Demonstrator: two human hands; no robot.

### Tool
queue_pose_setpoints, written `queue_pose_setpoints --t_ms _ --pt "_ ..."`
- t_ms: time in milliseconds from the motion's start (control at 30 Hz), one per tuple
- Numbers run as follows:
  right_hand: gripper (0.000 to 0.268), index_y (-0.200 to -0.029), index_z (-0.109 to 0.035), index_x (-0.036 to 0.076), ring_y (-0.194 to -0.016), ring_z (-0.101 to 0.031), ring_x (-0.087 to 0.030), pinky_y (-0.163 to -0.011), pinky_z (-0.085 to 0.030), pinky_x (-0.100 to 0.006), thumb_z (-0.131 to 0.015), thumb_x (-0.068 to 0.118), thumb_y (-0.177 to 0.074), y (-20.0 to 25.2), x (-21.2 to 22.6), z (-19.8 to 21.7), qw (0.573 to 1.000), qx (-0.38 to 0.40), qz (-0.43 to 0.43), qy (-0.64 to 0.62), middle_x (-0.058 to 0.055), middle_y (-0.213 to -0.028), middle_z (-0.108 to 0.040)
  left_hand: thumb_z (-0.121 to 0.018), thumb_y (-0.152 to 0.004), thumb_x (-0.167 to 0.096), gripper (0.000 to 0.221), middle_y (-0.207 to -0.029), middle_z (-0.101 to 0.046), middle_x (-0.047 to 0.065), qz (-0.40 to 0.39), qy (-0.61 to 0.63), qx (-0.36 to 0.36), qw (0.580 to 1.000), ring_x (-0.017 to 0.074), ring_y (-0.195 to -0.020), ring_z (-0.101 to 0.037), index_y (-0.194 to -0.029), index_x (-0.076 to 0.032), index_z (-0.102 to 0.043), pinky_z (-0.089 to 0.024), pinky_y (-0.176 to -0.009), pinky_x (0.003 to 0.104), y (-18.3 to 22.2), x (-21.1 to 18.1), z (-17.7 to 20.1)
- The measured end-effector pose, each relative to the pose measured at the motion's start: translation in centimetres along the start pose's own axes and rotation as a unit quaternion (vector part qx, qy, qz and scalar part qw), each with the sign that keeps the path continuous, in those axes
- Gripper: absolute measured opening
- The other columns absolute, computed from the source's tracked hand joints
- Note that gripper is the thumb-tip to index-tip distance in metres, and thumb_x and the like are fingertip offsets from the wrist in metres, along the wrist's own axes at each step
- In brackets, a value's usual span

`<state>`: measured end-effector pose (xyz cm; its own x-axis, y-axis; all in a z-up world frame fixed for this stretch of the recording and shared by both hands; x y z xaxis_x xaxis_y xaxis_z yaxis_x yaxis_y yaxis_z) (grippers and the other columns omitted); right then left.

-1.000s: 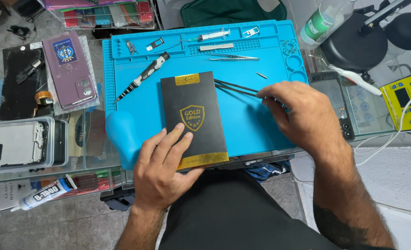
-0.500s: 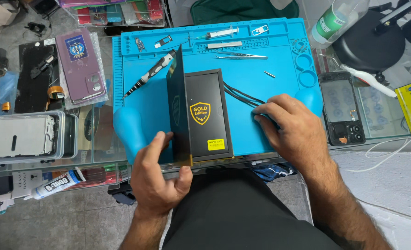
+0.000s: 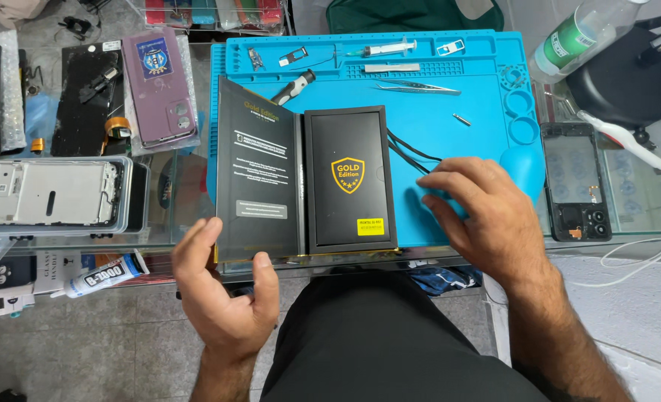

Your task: The person walks to a workbench and places a black box labeled 'Gold Edition' on a blue mat. They then open the box to reveal a phone battery and a manual, removing the battery and placing it on the mat. Finally, they pick up a second box and begin to open it.

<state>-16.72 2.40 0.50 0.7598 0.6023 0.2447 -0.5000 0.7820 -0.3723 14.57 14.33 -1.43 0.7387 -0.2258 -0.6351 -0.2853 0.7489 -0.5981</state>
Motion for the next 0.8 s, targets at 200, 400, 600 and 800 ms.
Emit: queue_pose_setpoints --t_ms 200,400,600,800 --pt "0.031 -0.135 -0.074 0.012 -0.109 -0.072 -0.029 -0.09 -0.057 -0.042 -0.079 0.019 -0.105 -0.4 1.7 -1.2 0.99 0.045 0.044 -0.124 -0.01 -0.125 -0.077 -0.077 -0.1 -0.013 0.048 -0.137 -0.063 0.026 0.029 -0.038 0.002 0.999 0.0421 -0.13 -0.067 -0.138 0.01 -0.057 -0.059 -0.11 0.048 -0.9 0.6 1.4" --pt "0.032 -0.134 -0.075 0.013 -0.108 -0.071 -0.029 -0.088 -0.056 -0.042 -0.082 0.019 -0.104 0.1 1.2 -2.0 0.993 0.035 0.048 -0.105 -0.009 -0.126 -0.077 -0.083 -0.102 -0.02 0.038 -0.133 -0.069 0.023 -0.007 -0.124 0.022 0.992 0.0399 -0.125 -0.069 -0.125 0.006 -0.066 -0.06 -0.103 0.049 -2.0 1.3 2.2" --pt "0.026 -0.131 -0.077 0.014 -0.102 -0.07 -0.029 -0.08 -0.055 -0.041 -0.082 0.015 -0.106 0.4 1.4 -2.4 0.996 0.007 0.051 -0.071 -0.01 -0.123 -0.078 -0.09 -0.102 -0.023 0.027 -0.128 -0.074 0.016 -0.049 -0.214 0.059 0.974 0.0356 -0.114 -0.072 -0.108 -0.002 -0.075 -0.057 -0.1 0.052 -3.3 2.0 2.9" --pt "0.021 -0.129 -0.078 0.012 -0.101 -0.071 -0.028 -0.077 -0.052 -0.041 -0.08 0.013 -0.108 0.3 1.7 -2.3 0.996 0.0 0.056 -0.071 -0.01 -0.119 -0.077 -0.089 -0.1 -0.017 0.02 -0.133 -0.075 0.01 -0.113 -0.303 0.124 0.938 0.0342 -0.124 -0.065 -0.116 -0.01 -0.078 -0.054 -0.109 0.049 -6.0 -0.6 2.3"
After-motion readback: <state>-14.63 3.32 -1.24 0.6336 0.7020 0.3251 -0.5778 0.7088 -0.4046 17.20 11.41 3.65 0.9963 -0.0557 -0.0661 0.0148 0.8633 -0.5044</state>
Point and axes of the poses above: each hand's wrist, its own y-axis away from the middle knuckle, its own z-axis out of the back of the hand, x = y × z, the point moved 3 cm from there along -y, towards the middle knuckle
